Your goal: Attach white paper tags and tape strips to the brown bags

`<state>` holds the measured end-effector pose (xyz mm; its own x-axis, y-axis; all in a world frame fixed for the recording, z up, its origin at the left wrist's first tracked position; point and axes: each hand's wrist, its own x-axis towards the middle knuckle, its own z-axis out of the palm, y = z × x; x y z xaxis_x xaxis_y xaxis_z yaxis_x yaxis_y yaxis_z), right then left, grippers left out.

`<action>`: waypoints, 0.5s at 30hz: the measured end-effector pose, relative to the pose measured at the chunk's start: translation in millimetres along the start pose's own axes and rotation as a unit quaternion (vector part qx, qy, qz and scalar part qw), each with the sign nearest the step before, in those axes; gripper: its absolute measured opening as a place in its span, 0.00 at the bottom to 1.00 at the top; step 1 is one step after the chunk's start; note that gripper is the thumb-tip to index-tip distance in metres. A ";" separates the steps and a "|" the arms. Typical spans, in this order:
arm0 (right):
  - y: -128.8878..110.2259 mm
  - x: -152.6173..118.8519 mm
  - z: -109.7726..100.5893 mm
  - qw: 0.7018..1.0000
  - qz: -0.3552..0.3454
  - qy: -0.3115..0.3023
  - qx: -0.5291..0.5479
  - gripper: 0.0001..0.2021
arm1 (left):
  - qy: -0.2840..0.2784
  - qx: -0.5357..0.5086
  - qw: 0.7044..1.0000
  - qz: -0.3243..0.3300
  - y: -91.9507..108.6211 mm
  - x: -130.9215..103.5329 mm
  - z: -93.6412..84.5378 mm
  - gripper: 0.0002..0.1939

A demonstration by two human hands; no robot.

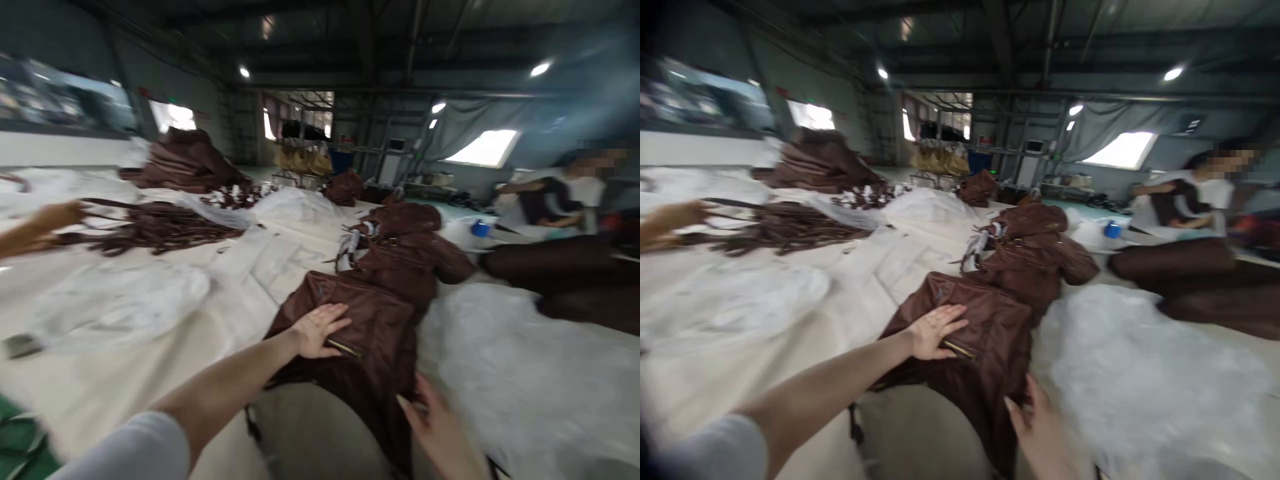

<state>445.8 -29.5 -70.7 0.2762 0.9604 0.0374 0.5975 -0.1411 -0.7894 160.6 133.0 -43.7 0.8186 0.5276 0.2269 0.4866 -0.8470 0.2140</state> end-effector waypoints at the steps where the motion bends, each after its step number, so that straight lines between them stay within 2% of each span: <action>1: -14.6 -6.0 -2.6 1.000 -0.009 -0.001 0.001 0.27 | -0.002 0.008 1.000 -0.005 -5.4 1.4 -2.2 0.40; 3: -35.6 -11.6 -8.9 0.999 -0.036 0.020 -0.007 0.19 | 0.016 0.026 0.999 -0.019 -20.5 4.2 -0.1 0.40; 4: -41.5 -12.8 -13.7 0.997 -0.052 0.055 -0.009 0.15 | 0.032 0.045 0.998 -0.023 -29.0 5.3 3.8 0.39; 7: -41.0 -17.8 -36.0 0.969 -0.071 0.238 0.004 0.19 | 0.094 0.106 0.990 -0.007 -48.8 4.4 18.9 0.38; 10: -15.0 -22.0 -67.0 0.896 -0.049 0.440 0.035 0.18 | 0.154 0.145 0.977 -0.032 -55.5 -3.3 28.7 0.36; 12: 12.9 -19.0 -87.6 0.844 -0.013 0.536 0.029 0.18 | 0.166 0.154 0.972 -0.055 -56.1 -8.8 30.4 0.34; 13: 27.9 -15.7 -96.2 0.827 0.009 0.562 0.013 0.18 | 0.165 0.155 0.972 -0.065 -56.5 -11.2 30.0 0.34; 15: 54.7 -7.3 -107.5 0.827 0.044 0.560 -0.032 0.20 | 0.159 0.156 0.971 -0.083 -58.1 -15.6 27.6 0.34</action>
<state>557.4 -70.1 -48.3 0.8228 0.1263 0.5542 0.5672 -0.2448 -0.7864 127.9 172.1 -85.9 0.6088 0.6101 0.5071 0.7137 -0.7003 -0.0143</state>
